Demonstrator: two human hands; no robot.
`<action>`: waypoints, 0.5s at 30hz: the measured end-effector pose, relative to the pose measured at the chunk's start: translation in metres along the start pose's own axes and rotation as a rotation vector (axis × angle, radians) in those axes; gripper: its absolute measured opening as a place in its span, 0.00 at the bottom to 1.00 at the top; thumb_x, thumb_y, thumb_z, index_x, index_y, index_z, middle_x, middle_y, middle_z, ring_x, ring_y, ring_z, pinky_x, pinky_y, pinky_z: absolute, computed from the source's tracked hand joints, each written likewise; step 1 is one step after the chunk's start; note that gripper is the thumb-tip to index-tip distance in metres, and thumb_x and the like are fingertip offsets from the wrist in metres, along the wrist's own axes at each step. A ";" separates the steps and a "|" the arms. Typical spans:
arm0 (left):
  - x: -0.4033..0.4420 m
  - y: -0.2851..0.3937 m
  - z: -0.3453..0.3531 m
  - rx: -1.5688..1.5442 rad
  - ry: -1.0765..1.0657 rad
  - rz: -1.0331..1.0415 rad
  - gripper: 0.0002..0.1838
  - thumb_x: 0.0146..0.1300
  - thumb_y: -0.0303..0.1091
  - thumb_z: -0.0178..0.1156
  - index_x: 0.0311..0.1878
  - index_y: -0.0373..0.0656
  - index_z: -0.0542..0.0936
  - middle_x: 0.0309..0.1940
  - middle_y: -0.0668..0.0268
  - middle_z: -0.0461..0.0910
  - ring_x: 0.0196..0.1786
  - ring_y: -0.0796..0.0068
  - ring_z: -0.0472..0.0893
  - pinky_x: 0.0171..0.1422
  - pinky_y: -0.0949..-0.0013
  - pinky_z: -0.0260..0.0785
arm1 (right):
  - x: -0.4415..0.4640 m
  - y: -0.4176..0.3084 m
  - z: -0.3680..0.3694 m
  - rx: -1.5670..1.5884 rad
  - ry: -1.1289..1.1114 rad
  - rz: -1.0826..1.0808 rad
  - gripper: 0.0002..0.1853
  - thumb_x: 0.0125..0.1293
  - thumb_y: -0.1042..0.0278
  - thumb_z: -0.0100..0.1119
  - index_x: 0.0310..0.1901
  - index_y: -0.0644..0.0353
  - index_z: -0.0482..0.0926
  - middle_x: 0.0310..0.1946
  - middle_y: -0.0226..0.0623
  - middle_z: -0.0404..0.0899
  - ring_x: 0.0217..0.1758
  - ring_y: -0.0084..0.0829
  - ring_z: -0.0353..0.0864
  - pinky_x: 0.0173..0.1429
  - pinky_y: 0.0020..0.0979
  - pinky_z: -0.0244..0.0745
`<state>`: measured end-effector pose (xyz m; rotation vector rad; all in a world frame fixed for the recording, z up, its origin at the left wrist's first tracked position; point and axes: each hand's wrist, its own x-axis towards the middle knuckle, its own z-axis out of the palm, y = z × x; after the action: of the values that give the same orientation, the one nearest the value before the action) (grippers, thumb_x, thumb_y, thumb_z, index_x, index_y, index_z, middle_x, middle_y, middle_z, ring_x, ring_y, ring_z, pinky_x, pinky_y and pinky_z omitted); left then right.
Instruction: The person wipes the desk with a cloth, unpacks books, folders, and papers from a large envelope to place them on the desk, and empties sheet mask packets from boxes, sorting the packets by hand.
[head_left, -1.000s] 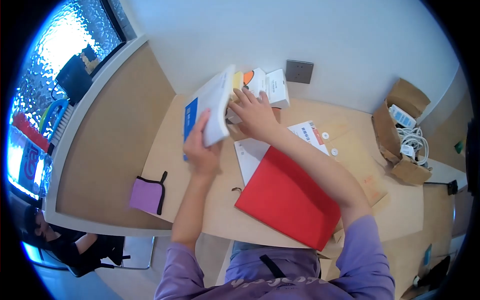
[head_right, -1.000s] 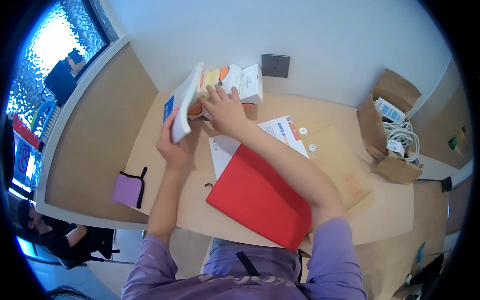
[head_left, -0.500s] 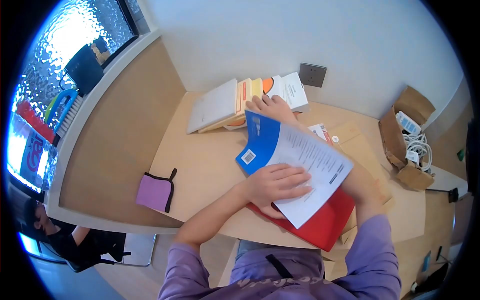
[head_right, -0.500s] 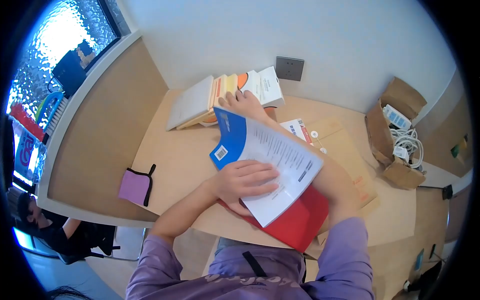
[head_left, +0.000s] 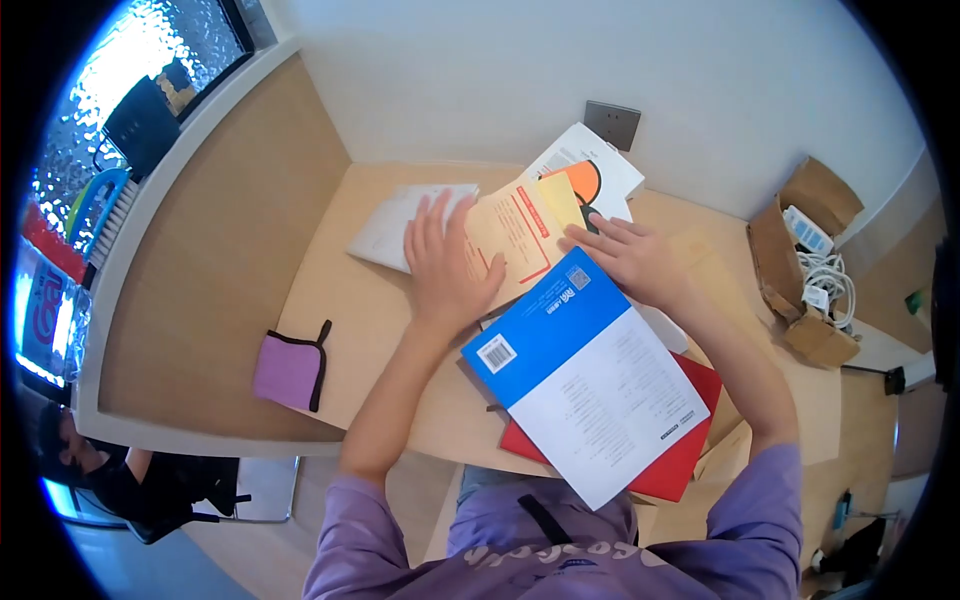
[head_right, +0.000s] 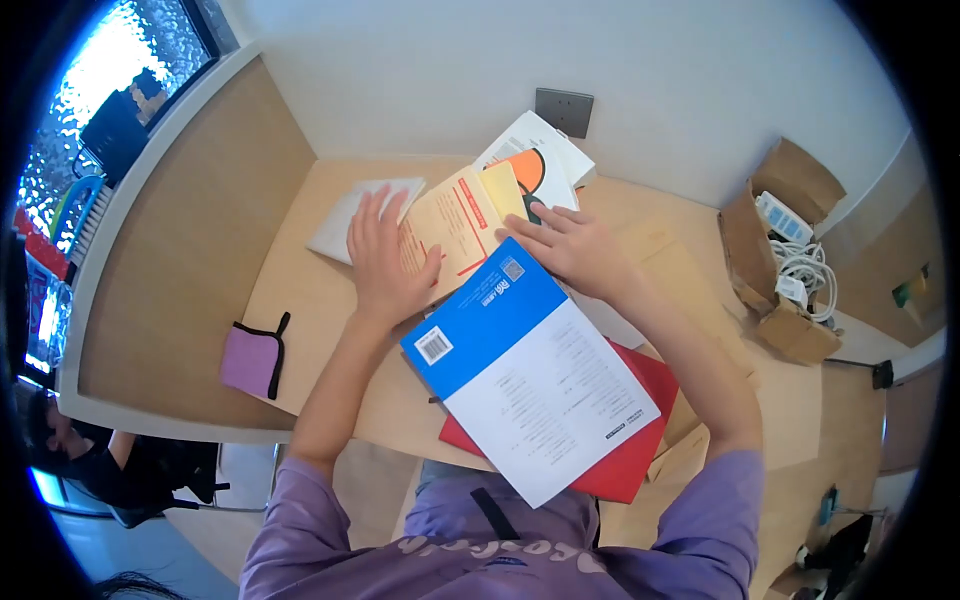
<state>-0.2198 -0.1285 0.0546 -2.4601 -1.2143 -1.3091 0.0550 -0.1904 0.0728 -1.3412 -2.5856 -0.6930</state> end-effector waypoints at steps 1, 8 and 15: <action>-0.002 -0.001 0.004 0.092 -0.046 -0.081 0.35 0.57 0.45 0.65 0.67 0.43 0.70 0.68 0.50 0.68 0.74 0.48 0.63 0.76 0.41 0.49 | -0.007 0.002 0.003 0.019 0.044 0.007 0.26 0.68 0.56 0.57 0.68 0.44 0.70 0.71 0.25 0.69 0.70 0.34 0.74 0.70 0.39 0.71; -0.008 -0.008 0.010 0.077 -0.348 -0.189 0.37 0.60 0.54 0.60 0.69 0.46 0.69 0.72 0.53 0.65 0.75 0.47 0.61 0.76 0.37 0.45 | -0.032 0.002 -0.002 0.066 0.198 0.016 0.26 0.63 0.62 0.65 0.64 0.50 0.75 0.67 0.34 0.74 0.64 0.33 0.79 0.63 0.35 0.78; -0.012 -0.011 0.012 0.067 -0.343 -0.116 0.35 0.66 0.54 0.54 0.71 0.45 0.66 0.74 0.54 0.62 0.78 0.50 0.54 0.78 0.36 0.36 | -0.068 -0.015 -0.027 0.292 0.189 0.068 0.23 0.61 0.68 0.68 0.58 0.55 0.77 0.57 0.39 0.82 0.51 0.36 0.86 0.45 0.34 0.83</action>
<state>-0.2235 -0.1228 0.0353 -2.6759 -1.4663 -0.8718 0.0810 -0.2602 0.0696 -1.2028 -2.3692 -0.3898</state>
